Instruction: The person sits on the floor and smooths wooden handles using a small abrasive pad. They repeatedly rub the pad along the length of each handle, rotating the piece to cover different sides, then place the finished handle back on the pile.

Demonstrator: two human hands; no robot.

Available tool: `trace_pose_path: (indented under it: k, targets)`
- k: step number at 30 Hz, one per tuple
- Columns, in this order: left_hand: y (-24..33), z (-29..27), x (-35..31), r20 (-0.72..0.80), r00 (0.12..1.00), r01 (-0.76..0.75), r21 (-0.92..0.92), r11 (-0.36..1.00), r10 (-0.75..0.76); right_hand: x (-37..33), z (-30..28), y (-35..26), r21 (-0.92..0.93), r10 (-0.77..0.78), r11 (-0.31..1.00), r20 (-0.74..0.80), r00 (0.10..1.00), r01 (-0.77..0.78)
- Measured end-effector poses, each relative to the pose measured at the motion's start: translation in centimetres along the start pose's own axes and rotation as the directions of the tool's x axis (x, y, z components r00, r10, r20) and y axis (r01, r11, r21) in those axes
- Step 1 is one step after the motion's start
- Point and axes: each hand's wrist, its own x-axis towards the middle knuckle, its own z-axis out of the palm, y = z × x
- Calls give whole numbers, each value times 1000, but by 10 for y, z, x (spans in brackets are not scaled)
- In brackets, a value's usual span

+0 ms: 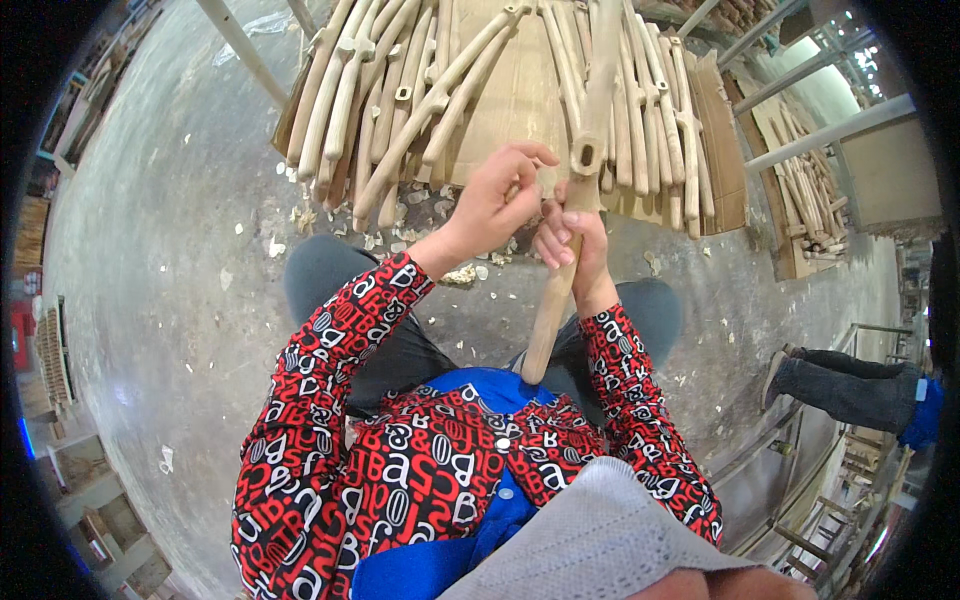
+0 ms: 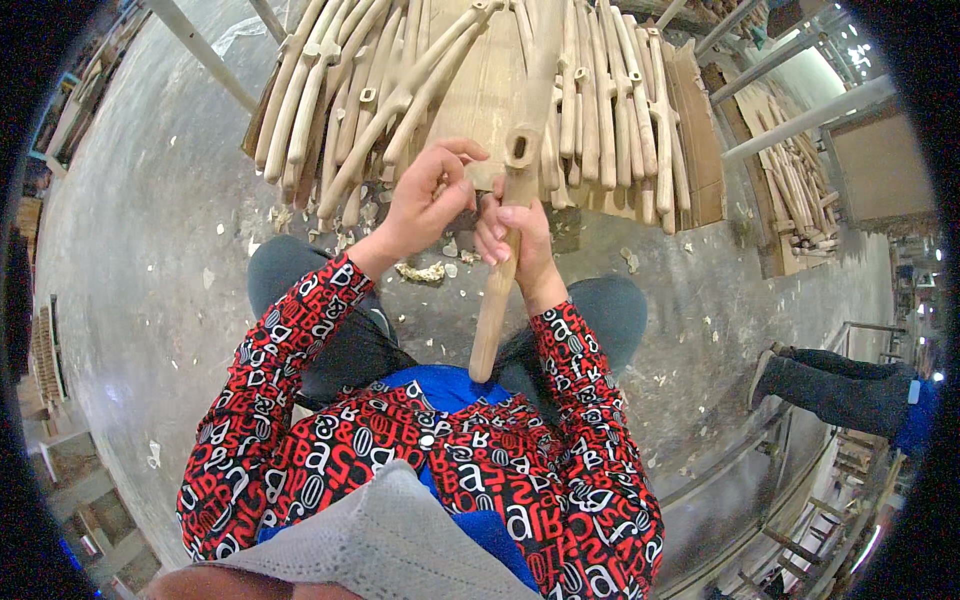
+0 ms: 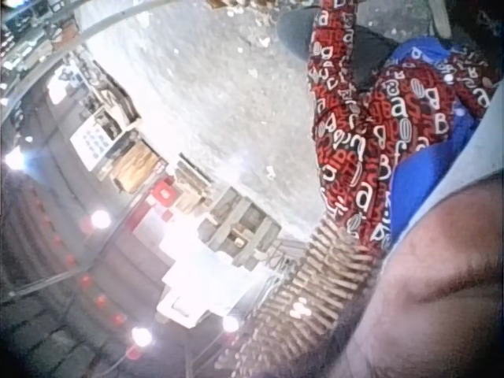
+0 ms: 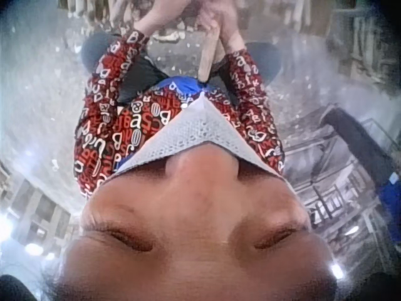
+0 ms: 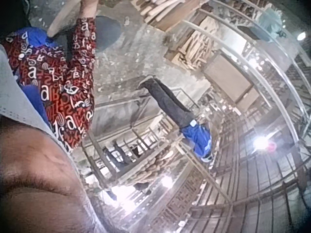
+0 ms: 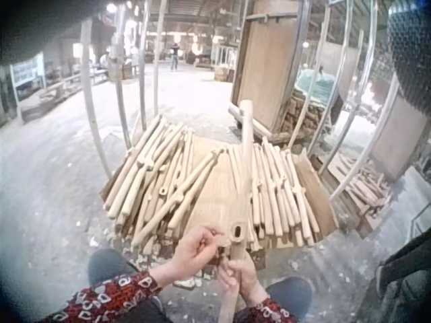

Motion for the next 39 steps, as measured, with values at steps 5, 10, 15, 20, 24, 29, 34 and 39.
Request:
trace_pose_path:
  k: [5,10,15,20,24,29,34,39]
  targets:
    - [0,3,-7,70,904,413,-406,815,-422,-5,-3,0,149,-56,988,40,998,49]
    - [0,5,2,111,864,495,-365,788,-492,-20,-2,20,-65,-53,997,-29,998,51]
    - [6,-13,2,281,762,645,-252,721,-584,-33,12,28,-247,-86,967,-67,994,67]
    - [12,-10,0,383,705,708,-428,562,-597,-28,12,16,-496,-161,865,-135,978,74]
    - [7,-11,-1,384,697,712,-473,519,-606,-28,8,18,-543,-163,837,-131,978,67]
    - [-3,-7,-3,296,724,689,-342,639,-623,-29,8,21,-775,-276,632,-209,938,13]
    - [17,-10,-5,225,757,628,12,778,-614,-93,19,71,-818,-303,563,-338,891,-119]
    - [15,-12,6,281,768,588,43,808,-575,-111,5,82,-858,-388,501,-335,859,-109]
